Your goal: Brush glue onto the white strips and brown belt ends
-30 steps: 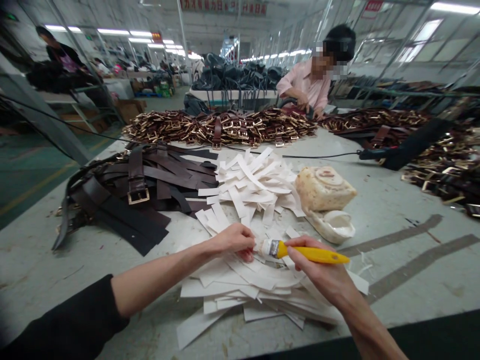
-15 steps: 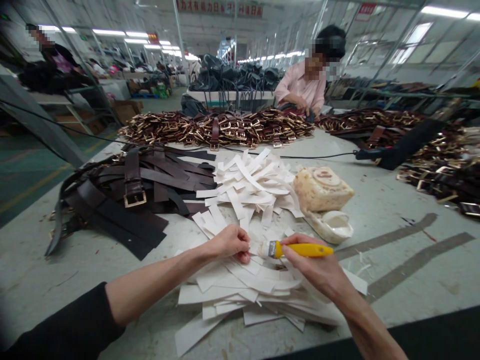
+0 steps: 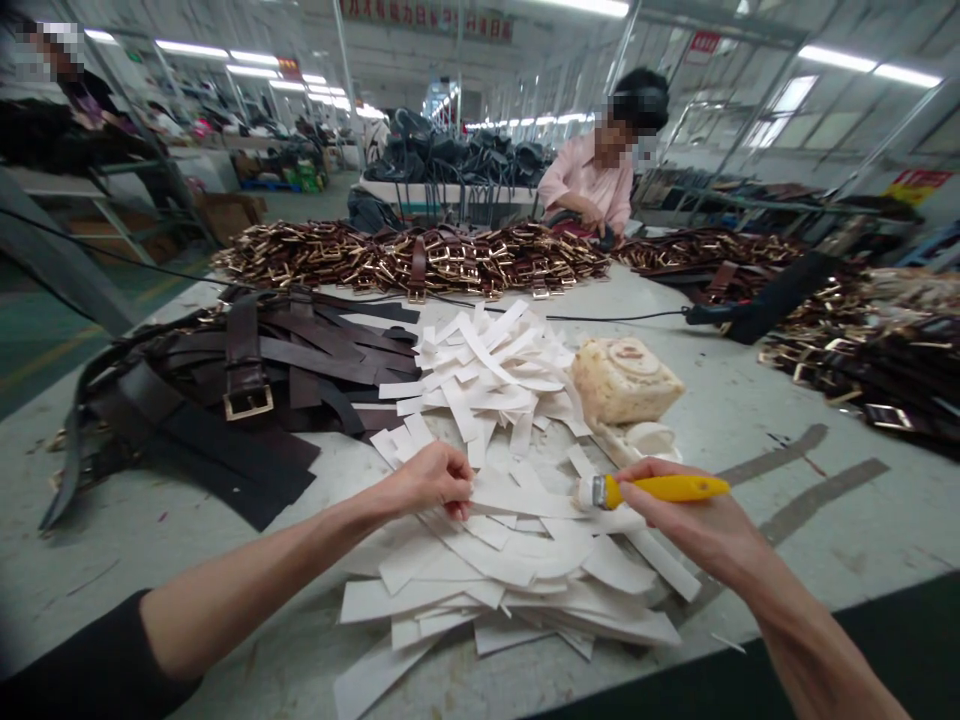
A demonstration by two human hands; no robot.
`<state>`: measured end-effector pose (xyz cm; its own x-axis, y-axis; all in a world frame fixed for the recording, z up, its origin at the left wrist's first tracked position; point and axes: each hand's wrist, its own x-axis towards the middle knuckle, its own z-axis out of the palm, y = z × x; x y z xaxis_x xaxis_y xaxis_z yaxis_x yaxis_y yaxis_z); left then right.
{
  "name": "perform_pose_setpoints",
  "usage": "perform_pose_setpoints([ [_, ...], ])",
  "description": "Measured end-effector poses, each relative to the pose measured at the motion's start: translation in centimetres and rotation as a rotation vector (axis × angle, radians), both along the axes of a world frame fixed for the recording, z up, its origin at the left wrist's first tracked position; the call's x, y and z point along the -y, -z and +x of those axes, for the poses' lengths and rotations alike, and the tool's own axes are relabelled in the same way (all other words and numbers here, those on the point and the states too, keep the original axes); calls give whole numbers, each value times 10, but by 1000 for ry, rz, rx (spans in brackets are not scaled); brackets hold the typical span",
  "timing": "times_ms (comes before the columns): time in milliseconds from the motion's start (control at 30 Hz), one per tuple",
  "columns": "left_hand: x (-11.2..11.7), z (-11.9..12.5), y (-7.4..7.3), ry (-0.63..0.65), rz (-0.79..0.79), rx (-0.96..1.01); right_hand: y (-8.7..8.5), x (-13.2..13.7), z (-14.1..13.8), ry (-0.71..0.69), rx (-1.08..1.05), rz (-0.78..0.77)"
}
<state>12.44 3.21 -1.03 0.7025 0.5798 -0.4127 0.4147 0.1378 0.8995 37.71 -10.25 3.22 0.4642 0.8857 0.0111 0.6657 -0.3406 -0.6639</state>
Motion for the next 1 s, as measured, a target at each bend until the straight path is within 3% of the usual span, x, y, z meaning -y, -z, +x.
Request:
perform_pose_setpoints([
  [67,0,-1,-1,18,32,-2,-5,-2,-10,-12,-54,6],
  [200,-1,-3,-4,5,44,9,-4,-7,-19,-45,-166,-126],
  [400,2,-8,-10,-37,-20,18,10,3,8,8,-147,-179],
  [467,2,-13,-23,-62,-17,29,12,9,16,17,-163,-174],
  [567,-7,-22,-61,-158,26,84,15,20,24,88,-218,-56],
  [667,-33,-19,-100,-332,108,141,17,33,27,259,-556,260],
  [733,-59,-7,-112,-418,176,160,20,40,27,352,-814,441],
  [800,-86,8,-108,-443,284,119,22,45,26,406,-949,528],
  [867,-110,21,-95,-395,422,12,26,49,25,441,-1011,572],
  [1000,-133,30,-76,-350,671,-98,34,54,27,506,-1106,661],
])
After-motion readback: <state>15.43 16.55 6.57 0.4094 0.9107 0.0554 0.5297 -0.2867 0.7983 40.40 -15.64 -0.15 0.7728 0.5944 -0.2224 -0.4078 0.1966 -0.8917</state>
